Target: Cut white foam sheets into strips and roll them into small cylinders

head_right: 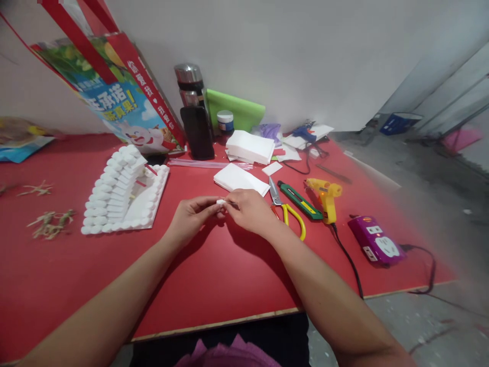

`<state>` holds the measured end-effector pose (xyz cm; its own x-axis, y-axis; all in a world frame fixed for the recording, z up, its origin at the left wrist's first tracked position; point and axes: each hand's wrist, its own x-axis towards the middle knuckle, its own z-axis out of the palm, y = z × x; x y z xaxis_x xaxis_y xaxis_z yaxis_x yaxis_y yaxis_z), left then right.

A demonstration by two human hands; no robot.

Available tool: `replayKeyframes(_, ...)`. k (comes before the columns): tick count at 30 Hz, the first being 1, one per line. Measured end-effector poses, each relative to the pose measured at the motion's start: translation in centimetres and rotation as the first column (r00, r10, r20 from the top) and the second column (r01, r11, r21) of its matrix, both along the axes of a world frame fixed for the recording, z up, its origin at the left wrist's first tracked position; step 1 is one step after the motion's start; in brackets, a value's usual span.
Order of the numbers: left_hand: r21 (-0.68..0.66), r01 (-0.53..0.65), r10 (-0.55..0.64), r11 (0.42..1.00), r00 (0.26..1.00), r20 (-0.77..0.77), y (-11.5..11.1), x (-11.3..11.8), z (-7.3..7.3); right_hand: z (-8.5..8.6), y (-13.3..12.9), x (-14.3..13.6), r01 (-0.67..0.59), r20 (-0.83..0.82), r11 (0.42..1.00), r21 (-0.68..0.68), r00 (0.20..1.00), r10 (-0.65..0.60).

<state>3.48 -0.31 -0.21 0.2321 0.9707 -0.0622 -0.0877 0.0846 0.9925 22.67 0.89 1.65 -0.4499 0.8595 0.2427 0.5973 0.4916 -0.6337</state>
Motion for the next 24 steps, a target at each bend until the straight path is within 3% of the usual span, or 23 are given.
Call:
replayKeyframes(6,0.055,-0.084,0.086,0.995,0.996,-0.024,-0.3,0.4,-0.4,-0.1,-0.5,-0.9,0.237,0.019,0.97,-0.055,0.972,-0.236)
replayKeyframes(10,0.183,-0.128,0.142,0.975,0.987,-0.07,-0.4,0.6,-0.7,-0.4,-0.8,-1.1,0.16,0.054,0.984,0.078,0.985,-0.164)
replayKeyframes(15,0.283,-0.128,0.169,0.951,0.978,-0.125,-0.6,0.6,-0.8,-0.4,-0.6,-0.8,0.04,0.037,0.994,0.101,0.998,-0.044)
replayKeyframes(19,0.216,-0.111,0.134,0.97,0.987,-0.092,-0.7,0.6,-0.6,-0.3,-0.3,-0.3,0.033,-0.029,0.998,0.057,0.999,-0.031)
replayKeyframes(24,-0.033,-0.038,0.039,0.999,0.998,0.052,-0.4,0.4,0.0,0.0,0.1,0.7,-0.05,-0.135,0.999,0.02,0.99,0.052)
